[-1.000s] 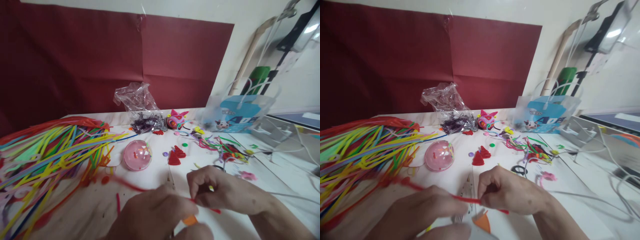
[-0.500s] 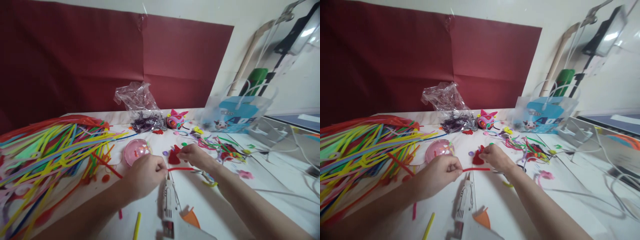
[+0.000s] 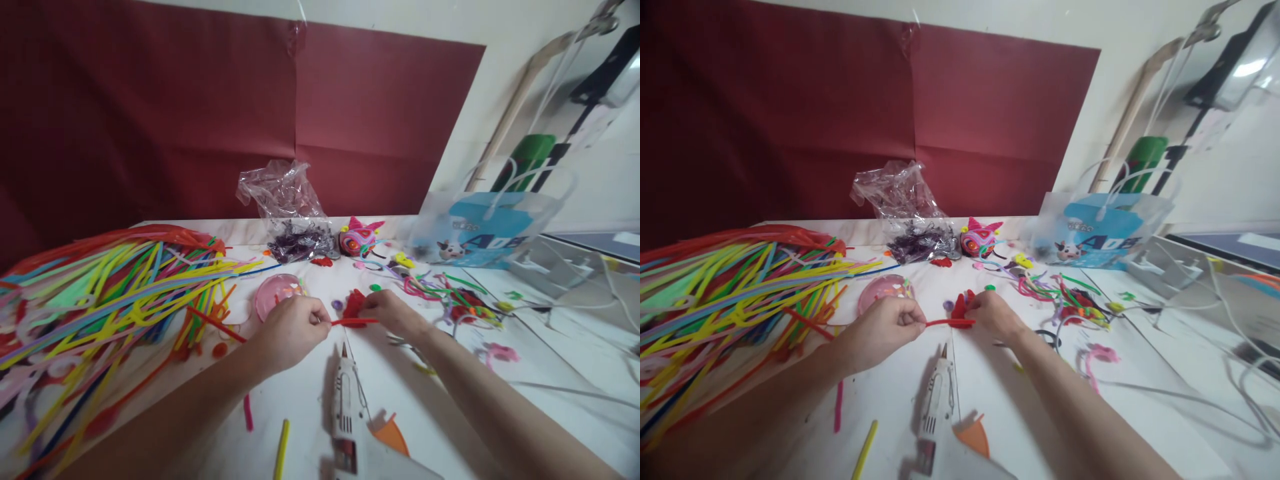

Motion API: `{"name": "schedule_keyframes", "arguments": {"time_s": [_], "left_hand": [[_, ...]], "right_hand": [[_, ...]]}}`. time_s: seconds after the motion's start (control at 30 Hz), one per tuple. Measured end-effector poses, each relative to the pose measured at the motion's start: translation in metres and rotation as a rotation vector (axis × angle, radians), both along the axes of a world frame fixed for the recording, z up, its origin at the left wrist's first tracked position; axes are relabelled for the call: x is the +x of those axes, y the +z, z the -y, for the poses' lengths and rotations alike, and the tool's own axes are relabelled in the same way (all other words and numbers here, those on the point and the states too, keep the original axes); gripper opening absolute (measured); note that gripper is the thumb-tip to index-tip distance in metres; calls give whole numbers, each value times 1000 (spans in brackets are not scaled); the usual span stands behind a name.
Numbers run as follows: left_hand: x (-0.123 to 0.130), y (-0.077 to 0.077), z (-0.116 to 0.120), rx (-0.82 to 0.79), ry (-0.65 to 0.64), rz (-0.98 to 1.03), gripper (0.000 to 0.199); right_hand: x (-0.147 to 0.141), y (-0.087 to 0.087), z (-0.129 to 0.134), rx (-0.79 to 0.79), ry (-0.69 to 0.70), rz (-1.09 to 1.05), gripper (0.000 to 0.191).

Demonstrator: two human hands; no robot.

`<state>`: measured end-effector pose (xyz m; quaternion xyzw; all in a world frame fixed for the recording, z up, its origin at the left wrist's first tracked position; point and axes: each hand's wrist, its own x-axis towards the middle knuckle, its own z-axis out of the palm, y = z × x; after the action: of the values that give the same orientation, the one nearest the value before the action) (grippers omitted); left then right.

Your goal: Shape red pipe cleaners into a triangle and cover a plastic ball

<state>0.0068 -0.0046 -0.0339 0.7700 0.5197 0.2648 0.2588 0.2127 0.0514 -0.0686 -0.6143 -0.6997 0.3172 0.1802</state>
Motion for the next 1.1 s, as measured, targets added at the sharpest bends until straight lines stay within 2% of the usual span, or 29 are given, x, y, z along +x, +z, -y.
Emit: {"name": "schedule_keyframes", "arguments": {"time_s": [0.13,0.23,0.37,0.57,0.73,0.97,1.1], "left_hand": [[1,3,2,0,40,-48,18],[6,3,3,2,26,-81,21],[14,-3,2,36,-59,-106,23],[23,-5,1,26,-105,-192,23],[31,-4,-2,68,-115,-242,22],[36,-11,-10,114,-139,-308,22],[36,-11,-11,129,-193,-345,23]], "right_hand": [[21,5,18,-159,141,-204,22],[27,1,35,-263,225,-274,26],[27,-10,44,-274,294,-316,25],[36,-22,40,-230,275,-268,21],[40,-25,38,-225,271,-248,23],[42,-17,41,-184,240,-172,24],[49,-5,47,-87,193,-143,36]]}}
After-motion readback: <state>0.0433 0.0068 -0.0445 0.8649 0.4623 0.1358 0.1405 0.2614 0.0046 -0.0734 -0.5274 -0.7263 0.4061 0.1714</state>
